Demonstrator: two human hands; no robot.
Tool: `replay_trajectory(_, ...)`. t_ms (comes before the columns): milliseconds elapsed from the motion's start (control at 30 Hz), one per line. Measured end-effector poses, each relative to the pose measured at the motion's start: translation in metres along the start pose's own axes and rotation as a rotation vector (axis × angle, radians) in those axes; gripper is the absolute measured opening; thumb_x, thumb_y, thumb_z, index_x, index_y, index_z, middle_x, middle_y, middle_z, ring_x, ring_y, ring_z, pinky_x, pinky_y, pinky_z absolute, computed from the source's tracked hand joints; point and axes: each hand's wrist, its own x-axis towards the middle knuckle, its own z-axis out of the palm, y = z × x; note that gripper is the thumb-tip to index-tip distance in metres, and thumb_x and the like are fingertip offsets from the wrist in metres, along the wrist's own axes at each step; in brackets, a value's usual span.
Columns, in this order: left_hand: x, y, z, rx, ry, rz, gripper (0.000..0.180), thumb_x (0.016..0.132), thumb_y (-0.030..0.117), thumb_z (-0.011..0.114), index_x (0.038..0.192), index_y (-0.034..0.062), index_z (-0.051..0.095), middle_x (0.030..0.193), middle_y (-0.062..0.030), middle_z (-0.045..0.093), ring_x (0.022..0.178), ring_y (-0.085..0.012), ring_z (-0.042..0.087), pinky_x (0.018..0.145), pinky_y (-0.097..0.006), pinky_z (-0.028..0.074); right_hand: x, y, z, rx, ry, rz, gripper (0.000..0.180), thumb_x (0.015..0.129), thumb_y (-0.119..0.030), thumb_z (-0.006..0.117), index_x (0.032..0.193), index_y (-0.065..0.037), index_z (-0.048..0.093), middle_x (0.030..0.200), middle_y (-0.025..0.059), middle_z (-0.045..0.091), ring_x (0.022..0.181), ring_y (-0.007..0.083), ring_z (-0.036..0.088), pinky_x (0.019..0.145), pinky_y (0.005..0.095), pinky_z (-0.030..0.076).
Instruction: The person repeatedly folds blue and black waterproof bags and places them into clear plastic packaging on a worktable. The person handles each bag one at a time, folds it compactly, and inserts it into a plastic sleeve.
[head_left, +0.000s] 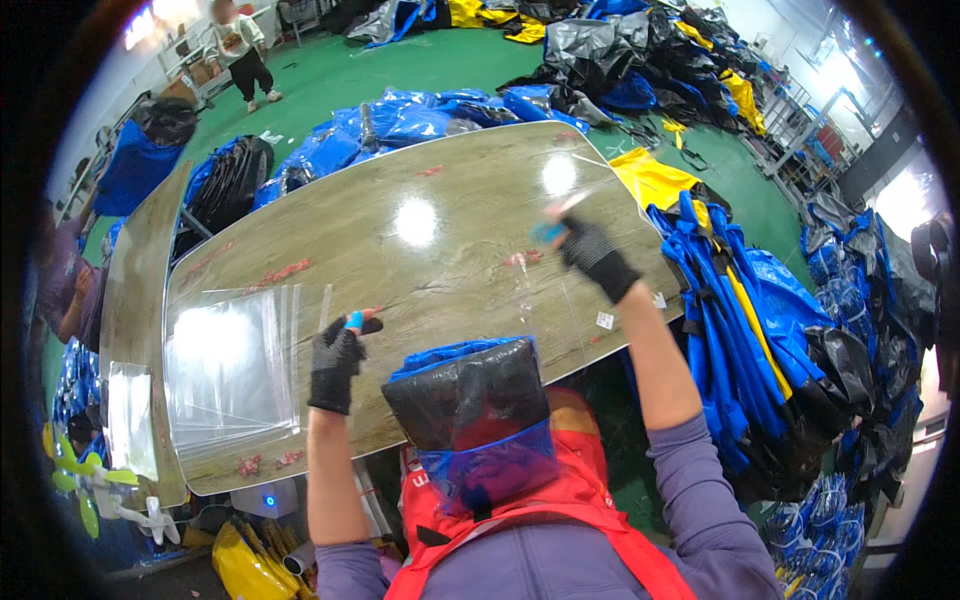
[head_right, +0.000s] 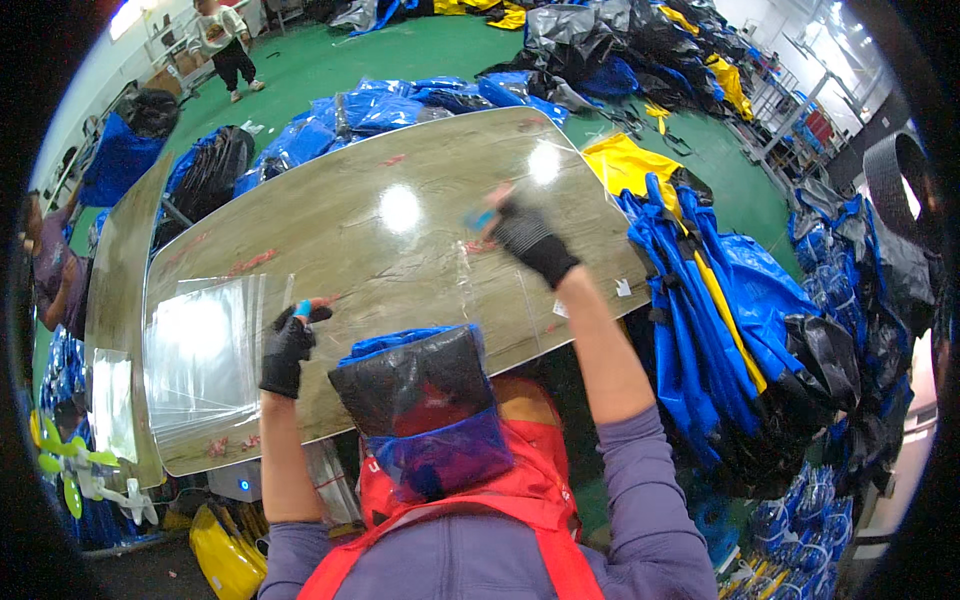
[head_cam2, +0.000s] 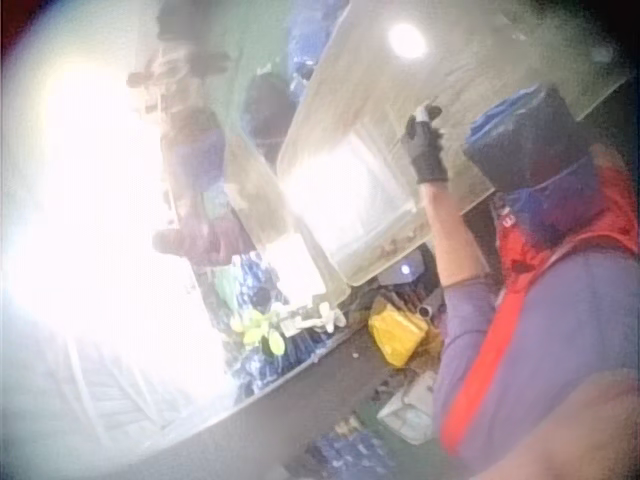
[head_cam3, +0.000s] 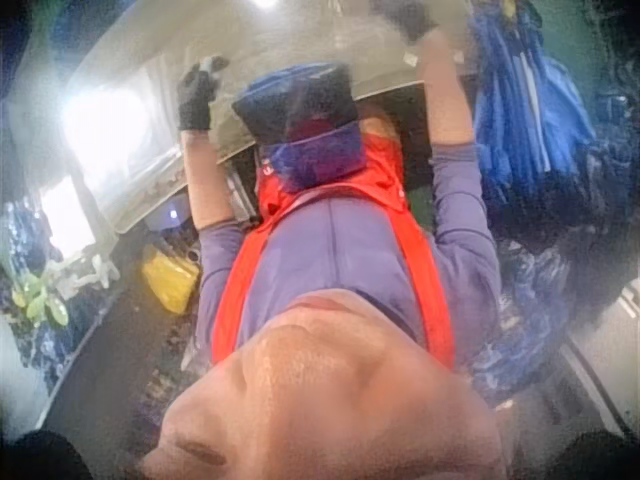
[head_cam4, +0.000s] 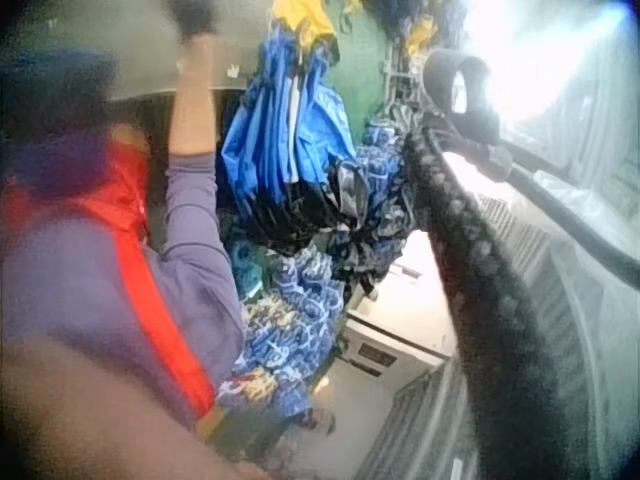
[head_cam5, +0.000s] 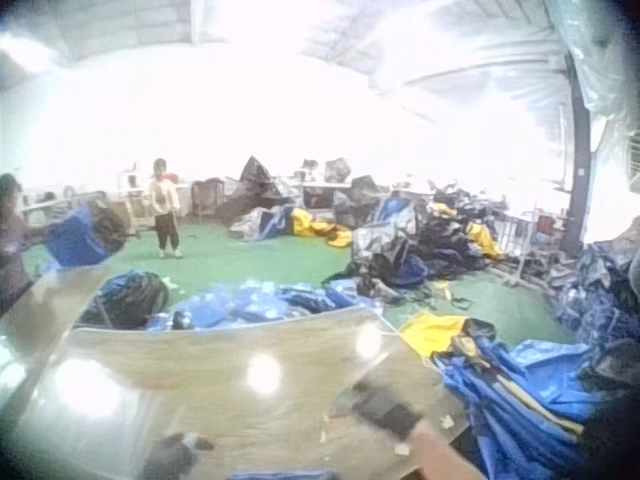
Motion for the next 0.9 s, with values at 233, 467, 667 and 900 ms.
replay_trajectory(233,-0.025,-0.006,-0.015,-0.541,-0.251,-0.050,0.044,0.097,0.031,0.051,0.128,0.0002,0.051,0.135,-0.0192,0.049,0.113,-0.0332,0.059,0.095,-0.041,0.048,-0.057,0.022,0.045,0.942,-0.400,0.139,0.043,0.088,-0.030,0.066,0.118,-0.001,0.060,0.123,0.0137,0.060,0.104,0.0226,0.064,0.088,0.0350,0.053)
replay_trajectory(467,-0.092,-0.016,-0.016,0.797,-0.422,0.472,0.036,0.074,-0.003,0.051,0.105,0.0015,0.069,0.139,-0.0207,0.047,0.129,-0.0321,0.046,0.110,-0.043,0.030,-0.145,0.019,0.023,-0.555,-0.367,-0.590,0.048,0.074,-0.015,0.063,0.119,-0.030,0.061,0.129,0.0105,0.057,0.118,0.0293,0.054,0.104,0.0503,0.036)
replay_trajectory(667,-0.052,0.029,0.041,0.393,0.046,0.620,0.022,0.077,0.009,0.056,0.095,0.0002,0.065,0.108,-0.0194,0.065,0.110,-0.0362,0.056,0.097,-0.039,0.042,-0.118,-0.025,0.070,-0.258,-0.133,-0.708,0.040,0.074,-0.039,0.061,0.098,-0.008,0.064,0.095,0.0152,0.062,0.090,0.0331,0.059,0.083,0.0437,0.045)
replay_trajectory(900,-0.084,-0.099,0.068,0.458,0.138,0.454,0.075,0.090,0.044,0.055,0.142,-0.0013,0.028,0.139,-0.0197,0.042,0.125,-0.0308,0.044,0.108,-0.044,0.026,-0.156,0.023,-0.004,-0.606,-0.171,-0.261,0.036,0.074,-0.022,0.066,0.106,-0.007,0.063,0.096,0.0191,0.065,0.096,0.0359,0.063,0.083,0.0416,0.049)
